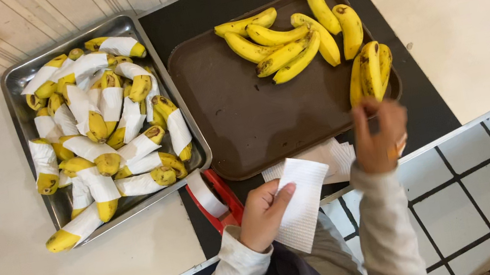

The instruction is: The person wraps individual bananas in paper strips and secures them with tape using a desktop tape dispenser, then places the wrapped bananas into a metal tray.

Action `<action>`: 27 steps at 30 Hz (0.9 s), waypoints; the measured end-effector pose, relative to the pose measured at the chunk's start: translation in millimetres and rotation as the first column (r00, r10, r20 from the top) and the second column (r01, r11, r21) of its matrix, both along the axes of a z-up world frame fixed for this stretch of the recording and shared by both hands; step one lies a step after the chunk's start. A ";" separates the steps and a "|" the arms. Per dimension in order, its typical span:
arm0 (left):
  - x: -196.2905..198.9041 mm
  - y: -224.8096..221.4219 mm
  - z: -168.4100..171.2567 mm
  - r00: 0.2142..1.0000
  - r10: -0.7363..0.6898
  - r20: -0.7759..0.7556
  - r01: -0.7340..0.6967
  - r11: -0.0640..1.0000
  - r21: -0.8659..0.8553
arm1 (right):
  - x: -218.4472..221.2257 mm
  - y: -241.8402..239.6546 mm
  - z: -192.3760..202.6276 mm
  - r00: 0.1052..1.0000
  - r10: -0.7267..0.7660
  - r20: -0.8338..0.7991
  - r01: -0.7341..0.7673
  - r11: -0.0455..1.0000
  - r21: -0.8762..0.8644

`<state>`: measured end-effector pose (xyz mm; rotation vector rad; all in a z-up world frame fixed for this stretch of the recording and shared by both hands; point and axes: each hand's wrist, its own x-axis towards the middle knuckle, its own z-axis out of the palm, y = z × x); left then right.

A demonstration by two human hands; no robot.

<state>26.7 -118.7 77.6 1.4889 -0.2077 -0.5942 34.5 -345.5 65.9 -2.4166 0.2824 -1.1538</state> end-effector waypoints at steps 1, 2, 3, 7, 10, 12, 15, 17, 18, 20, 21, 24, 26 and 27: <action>1.0 -0.1 -3.9 1.000 0.001 -0.001 -0.001 1.000 0.000 | 9.3 -10.3 -4.2 1.000 0.001 -0.001 -0.001 1.000 0.000; 2.2 0.3 -7.8 0.998 0.062 -0.012 -0.063 0.994 -0.088 | 18.9 -19.9 -8.3 0.993 -0.115 -0.036 0.112 0.991 -0.077; 3.5 1.4 -11.7 0.991 0.129 -0.027 -0.132 0.976 -0.173 | 30.5 -28.7 -12.7 0.973 -0.224 -0.060 0.212 0.965 -0.155; 5.0 7.5 2.4 0.978 0.207 -0.032 -0.209 0.954 -0.213 | 53.4 -53.1 -41.9 0.913 -0.388 -0.130 0.321 0.876 -0.361; 4.5 15.5 -1.5 0.965 0.258 -0.042 -0.261 0.948 -0.183 | 58.8 -76.5 -68.6 0.897 -0.413 -0.159 0.333 0.866 -0.372; 3.7 18.6 12.4 0.982 0.182 -0.045 -0.188 0.964 -0.186 | 59.1 -96.1 -92.5 0.926 -0.360 -0.114 0.292 0.875 -0.387; 3.5 23.0 -8.9 0.982 0.176 -0.071 -0.186 0.965 -0.186 | 37.3 -28.8 -20.5 0.971 0.220 0.098 -0.224 0.974 0.040; 11.3 20.7 11.9 0.981 0.180 -0.078 -0.192 0.959 -0.209 | 16.1 8.3 17.5 0.921 0.377 0.099 -0.389 0.907 0.161; 14.1 19.9 21.8 0.983 0.165 -0.083 -0.180 0.956 -0.232 | 2.9 26.3 36.0 0.854 0.507 0.120 -0.519 0.808 0.279; 15.8 23.4 20.4 0.994 0.091 -0.065 -0.103 0.975 -0.199 | -16.0 49.1 46.0 0.788 0.615 0.028 -0.603 0.762 0.235; 17.2 25.7 19.9 0.999 0.002 -0.046 -0.009 0.987 -0.161 | -25.9 60.8 50.8 0.715 0.696 -0.063 -0.674 0.711 0.198; 16.5 27.9 8.4 0.999 0.045 0.010 -0.043 0.992 -0.120 | -33.5 90.9 55.1 0.676 0.721 -0.156 -0.680 0.691 0.246; 16.6 32.4 11.4 0.999 0.046 0.007 -0.044 0.988 -0.150 | -35.5 102.9 52.7 0.726 0.671 -0.151 -0.613 0.731 0.300; 17.5 33.2 12.8 0.999 0.041 0.008 -0.039 0.982 -0.185 | -36.0 107.7 51.8 0.776 0.613 -0.150 -0.539 0.768 0.346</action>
